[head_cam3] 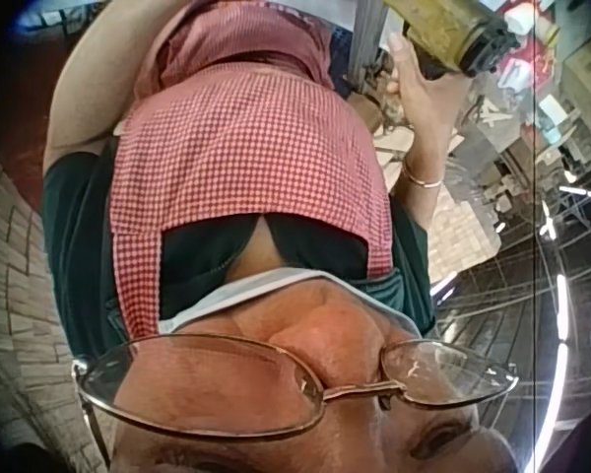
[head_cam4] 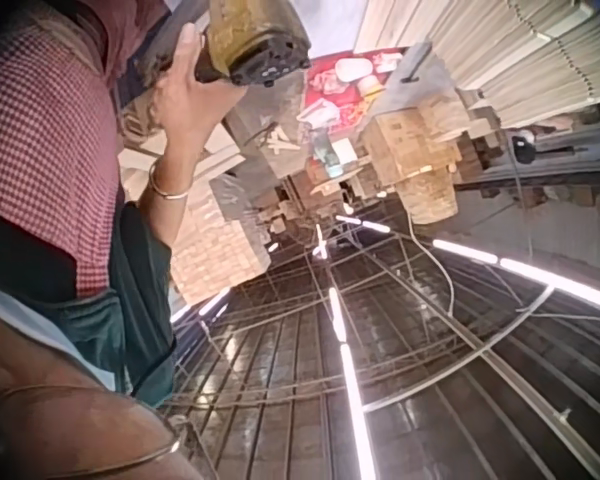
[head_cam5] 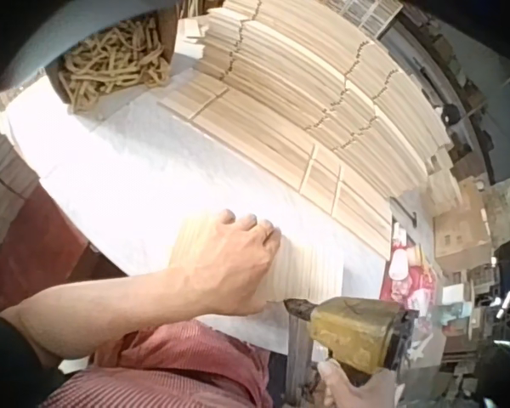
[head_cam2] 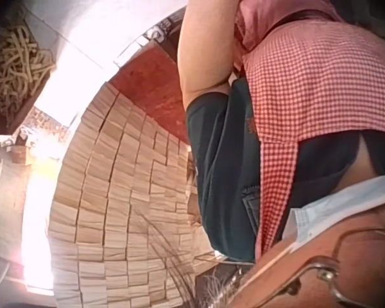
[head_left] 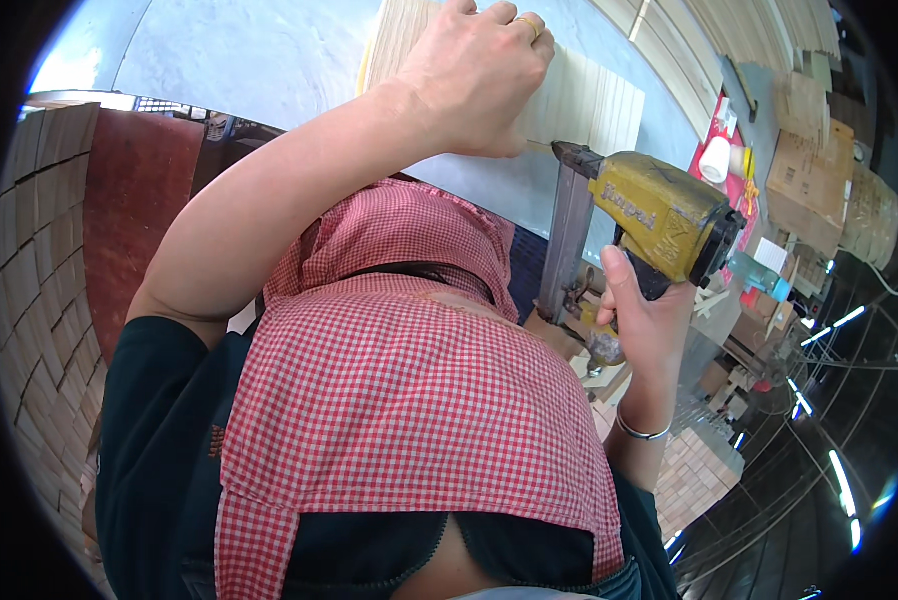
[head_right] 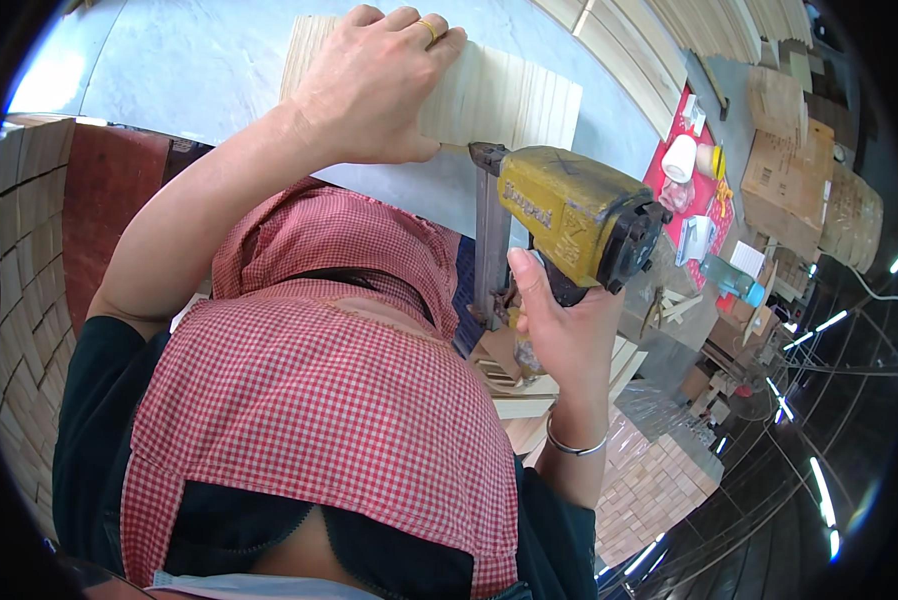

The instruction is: Assemble wooden boxes by applying glue to the edges and using a pneumatic nail gun to secure the pieces.

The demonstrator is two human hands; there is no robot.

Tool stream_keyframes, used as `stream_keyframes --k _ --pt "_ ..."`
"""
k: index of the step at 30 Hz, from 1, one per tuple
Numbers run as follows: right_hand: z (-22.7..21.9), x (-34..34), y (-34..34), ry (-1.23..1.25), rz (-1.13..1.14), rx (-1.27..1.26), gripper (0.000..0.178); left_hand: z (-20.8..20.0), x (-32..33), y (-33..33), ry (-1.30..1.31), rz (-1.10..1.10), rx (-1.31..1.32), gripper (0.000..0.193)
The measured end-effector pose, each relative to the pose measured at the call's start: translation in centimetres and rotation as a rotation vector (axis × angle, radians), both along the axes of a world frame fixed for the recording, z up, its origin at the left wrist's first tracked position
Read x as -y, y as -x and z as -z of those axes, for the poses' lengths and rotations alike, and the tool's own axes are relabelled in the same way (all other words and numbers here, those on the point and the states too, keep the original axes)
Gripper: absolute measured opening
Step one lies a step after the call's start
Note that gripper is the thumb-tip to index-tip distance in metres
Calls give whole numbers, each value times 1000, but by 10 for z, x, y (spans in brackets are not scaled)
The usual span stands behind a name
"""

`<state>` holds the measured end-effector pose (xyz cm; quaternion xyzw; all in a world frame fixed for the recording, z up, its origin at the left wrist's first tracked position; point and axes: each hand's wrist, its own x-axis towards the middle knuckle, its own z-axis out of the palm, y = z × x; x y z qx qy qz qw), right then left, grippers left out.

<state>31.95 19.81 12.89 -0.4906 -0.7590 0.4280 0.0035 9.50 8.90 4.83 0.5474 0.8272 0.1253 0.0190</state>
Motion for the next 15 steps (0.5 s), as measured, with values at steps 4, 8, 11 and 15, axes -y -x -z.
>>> stream_keyframes --k 4,8,11,15 --pt "0 3 4 -66 -29 48 32 -12 -2 6 112 34 79 66" --pt "-6 6 10 -134 -88 53 32 -5 1 13 178 42 183 83" --pt "-15 11 14 -109 -12 -37 35 25 38 26 -29 33 342 100" --pt "-21 33 20 -119 -45 46 38 75 107 42 -290 4 544 125"
